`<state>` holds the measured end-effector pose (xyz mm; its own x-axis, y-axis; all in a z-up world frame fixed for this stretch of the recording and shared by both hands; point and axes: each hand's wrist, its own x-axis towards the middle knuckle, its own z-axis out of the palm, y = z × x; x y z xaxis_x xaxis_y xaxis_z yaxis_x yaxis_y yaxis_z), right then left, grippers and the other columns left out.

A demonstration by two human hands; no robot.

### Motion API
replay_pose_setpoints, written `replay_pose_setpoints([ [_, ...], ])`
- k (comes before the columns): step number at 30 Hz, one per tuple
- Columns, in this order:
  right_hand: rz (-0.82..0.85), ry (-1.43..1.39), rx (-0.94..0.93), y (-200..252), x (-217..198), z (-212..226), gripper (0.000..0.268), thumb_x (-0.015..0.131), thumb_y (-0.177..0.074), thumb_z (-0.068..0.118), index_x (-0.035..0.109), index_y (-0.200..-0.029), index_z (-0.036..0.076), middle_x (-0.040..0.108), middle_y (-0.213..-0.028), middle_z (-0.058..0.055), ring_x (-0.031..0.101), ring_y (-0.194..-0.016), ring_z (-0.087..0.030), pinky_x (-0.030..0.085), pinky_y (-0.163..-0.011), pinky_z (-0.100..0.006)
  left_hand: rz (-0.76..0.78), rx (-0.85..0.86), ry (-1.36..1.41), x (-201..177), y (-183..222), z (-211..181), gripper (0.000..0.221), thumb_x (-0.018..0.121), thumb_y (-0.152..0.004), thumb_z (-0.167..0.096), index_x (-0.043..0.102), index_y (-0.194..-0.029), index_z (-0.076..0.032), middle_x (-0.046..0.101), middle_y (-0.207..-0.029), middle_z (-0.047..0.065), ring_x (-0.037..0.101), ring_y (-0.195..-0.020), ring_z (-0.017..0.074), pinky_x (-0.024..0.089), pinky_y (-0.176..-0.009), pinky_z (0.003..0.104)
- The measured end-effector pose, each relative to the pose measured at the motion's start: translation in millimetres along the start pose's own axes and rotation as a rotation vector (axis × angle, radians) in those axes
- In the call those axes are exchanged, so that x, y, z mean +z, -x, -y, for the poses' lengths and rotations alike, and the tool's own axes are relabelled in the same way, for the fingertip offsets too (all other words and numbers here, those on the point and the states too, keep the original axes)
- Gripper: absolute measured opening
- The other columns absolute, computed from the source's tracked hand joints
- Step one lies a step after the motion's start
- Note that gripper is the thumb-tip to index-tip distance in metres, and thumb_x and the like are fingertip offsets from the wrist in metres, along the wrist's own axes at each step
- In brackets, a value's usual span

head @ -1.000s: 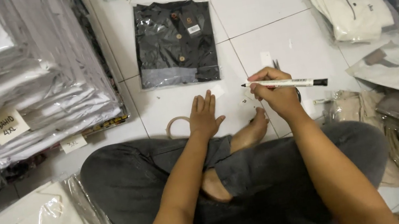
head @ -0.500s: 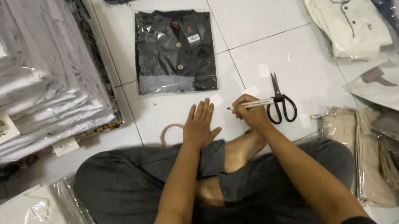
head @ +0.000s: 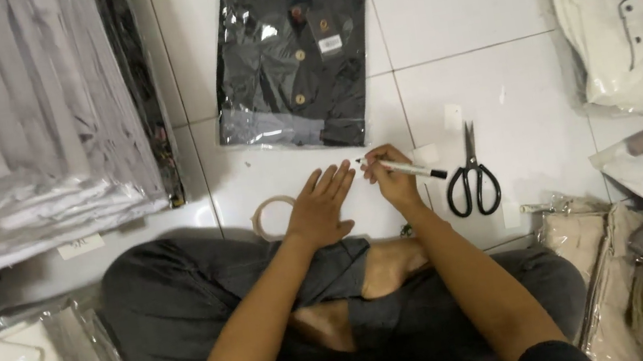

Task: Labeling packaged shirts with a marker and stacking them on the floor.

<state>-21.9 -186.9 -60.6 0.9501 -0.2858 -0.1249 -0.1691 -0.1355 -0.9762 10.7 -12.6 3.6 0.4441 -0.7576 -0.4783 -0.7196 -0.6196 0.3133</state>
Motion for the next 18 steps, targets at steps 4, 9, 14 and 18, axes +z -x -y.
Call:
replay_pose_setpoints([
  [4, 0.016, 0.062, 0.031, 3.8, -2.7, 3.4, 0.009, 0.048, -0.075, 0.000, 0.055, -0.080, -0.001, 0.059, -0.063, -0.014, 0.056, -0.056, -0.017, 0.047, -0.050, -0.025, 0.014, 0.055, -0.061, 2.7, -3.6, 13.3, 0.077, 0.041, -0.078, -0.049, 0.011, -0.138, -0.010, 0.006, -0.145, 0.005, 0.007, -0.133, 0.0199, 0.003, -0.108, 0.037],
  [9, 0.035, 0.111, 0.018, 8.6, -3.9, 6.8, 0.011, 0.055, -0.068, -0.003, 0.057, -0.078, 0.001, 0.061, -0.062, -0.012, 0.057, -0.056, -0.015, 0.044, -0.049, -0.025, -0.031, 0.082, -0.001, 2.0, 0.8, 20.4, 0.075, 0.042, -0.078, -0.047, 0.014, -0.138, -0.012, 0.005, -0.145, 0.009, 0.006, -0.133, 0.0256, 0.005, -0.109, 0.036],
  [14, 0.041, 0.208, -0.063, -6.1, -10.0, 10.3, 0.011, 0.061, -0.067, -0.002, 0.059, -0.078, 0.000, 0.058, -0.057, -0.015, 0.055, -0.049, -0.018, 0.041, -0.043, -0.027, -0.050, 0.089, -0.020, 21.8, -5.4, 23.0, 0.078, 0.043, -0.076, -0.050, 0.012, -0.139, -0.014, 0.003, -0.145, 0.008, 0.004, -0.133, 0.0256, 0.005, -0.109, 0.035],
  [18, 0.116, 0.197, -0.089, -16.3, -7.2, 11.6, 0.007, 0.061, -0.066, -0.002, 0.060, -0.073, -0.001, 0.057, -0.054, -0.015, 0.052, -0.043, -0.016, 0.039, -0.039, -0.026, -0.033, 0.093, -0.082, 20.8, -6.3, 25.5, 0.078, 0.038, -0.077, -0.053, 0.008, -0.139, -0.015, -0.001, -0.146, 0.007, 0.000, -0.134, 0.0250, 0.004, -0.109, 0.034],
])
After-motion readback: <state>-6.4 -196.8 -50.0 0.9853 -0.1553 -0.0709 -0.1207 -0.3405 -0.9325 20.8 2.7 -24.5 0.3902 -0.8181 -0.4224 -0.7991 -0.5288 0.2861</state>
